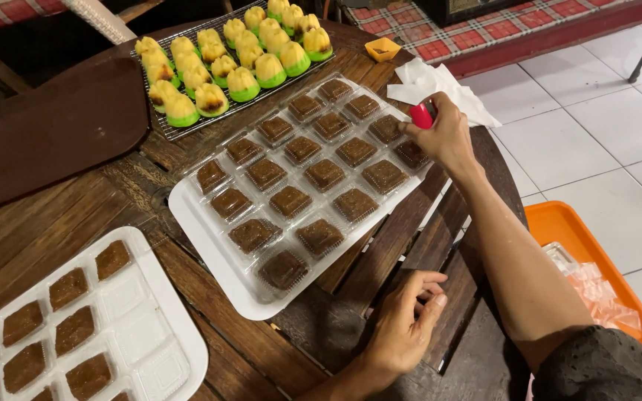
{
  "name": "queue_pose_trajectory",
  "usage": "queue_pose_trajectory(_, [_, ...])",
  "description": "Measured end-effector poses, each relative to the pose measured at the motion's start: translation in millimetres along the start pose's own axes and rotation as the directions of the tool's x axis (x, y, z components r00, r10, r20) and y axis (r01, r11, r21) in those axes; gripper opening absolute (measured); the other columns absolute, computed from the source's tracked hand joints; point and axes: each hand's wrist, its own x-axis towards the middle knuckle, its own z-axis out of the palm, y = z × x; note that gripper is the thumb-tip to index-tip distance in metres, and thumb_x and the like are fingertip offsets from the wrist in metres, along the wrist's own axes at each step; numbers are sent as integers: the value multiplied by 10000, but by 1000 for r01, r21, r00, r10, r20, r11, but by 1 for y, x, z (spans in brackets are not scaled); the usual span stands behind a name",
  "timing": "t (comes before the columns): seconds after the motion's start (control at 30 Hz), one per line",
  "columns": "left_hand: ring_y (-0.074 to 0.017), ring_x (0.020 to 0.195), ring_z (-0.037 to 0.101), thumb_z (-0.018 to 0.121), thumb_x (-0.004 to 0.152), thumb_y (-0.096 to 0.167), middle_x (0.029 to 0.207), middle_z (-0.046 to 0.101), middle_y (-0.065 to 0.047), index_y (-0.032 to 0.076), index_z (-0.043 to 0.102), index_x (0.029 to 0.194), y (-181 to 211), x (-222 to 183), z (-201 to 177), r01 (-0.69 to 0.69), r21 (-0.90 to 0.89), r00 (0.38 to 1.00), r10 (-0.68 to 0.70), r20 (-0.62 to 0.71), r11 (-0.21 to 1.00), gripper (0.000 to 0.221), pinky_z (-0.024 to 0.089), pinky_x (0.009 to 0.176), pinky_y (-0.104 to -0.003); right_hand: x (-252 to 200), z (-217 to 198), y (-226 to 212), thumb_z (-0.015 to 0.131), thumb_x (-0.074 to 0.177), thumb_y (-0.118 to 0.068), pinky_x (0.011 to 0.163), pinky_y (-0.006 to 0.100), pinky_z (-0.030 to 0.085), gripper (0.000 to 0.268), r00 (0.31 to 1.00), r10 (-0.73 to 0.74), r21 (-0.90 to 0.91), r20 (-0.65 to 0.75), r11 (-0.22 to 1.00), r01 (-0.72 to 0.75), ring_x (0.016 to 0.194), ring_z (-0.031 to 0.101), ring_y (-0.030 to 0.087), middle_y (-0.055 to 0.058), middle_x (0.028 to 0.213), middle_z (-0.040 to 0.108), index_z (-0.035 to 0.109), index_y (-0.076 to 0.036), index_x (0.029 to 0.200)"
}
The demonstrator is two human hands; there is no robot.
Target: The person is closing and stapling small plastic food containers on a wooden table.
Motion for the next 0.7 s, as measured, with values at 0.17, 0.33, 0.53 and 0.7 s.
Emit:
queue_pose_trajectory(0.17, [-198,969,635,472,1055,284,1056,655,-78,99,556,1279,0,0,1,-3,12,1000,3,-3,1000,302,528,761,-334,-7,-2,-13,862,872,-264,715,347,594,531,999,32,33,30,999,-33,855,656,262,149,1069,629,518,-27,1199])
queue_pose_trajectory(0.33, [-206,963,646,458,1064,305,1061,659,-87,90,551,1286,-2,0,1,-17,19,1000,17,2,1000,322,543,740,-331,-7,-1,-12,851,872,-266,754,371,614,580,999,20,12,47,1000,-21,915,667,286,174,1104,629,505,-7,1259])
queue_pose_trajectory(0.53, [-217,996,655,446,1059,328,1096,667,-97,107,549,1289,0,0,0,16,45,1000,-16,13,999,335,547,758,-347,-13,-8,-22,866,875,-282,709,353,603,562,1000,7,-28,25,1000,-6,876,674,280,154,1087,642,503,-32,1224])
queue_pose_trajectory(0.7, [-209,966,663,514,1026,245,1028,673,-56,114,608,1230,-6,1,1,-118,64,991,122,-60,991,260,522,807,-332,-14,-38,-18,823,935,35,872,298,530,469,841,-460,204,-286,828,522,998,699,194,113,1074,686,506,-81,1260])
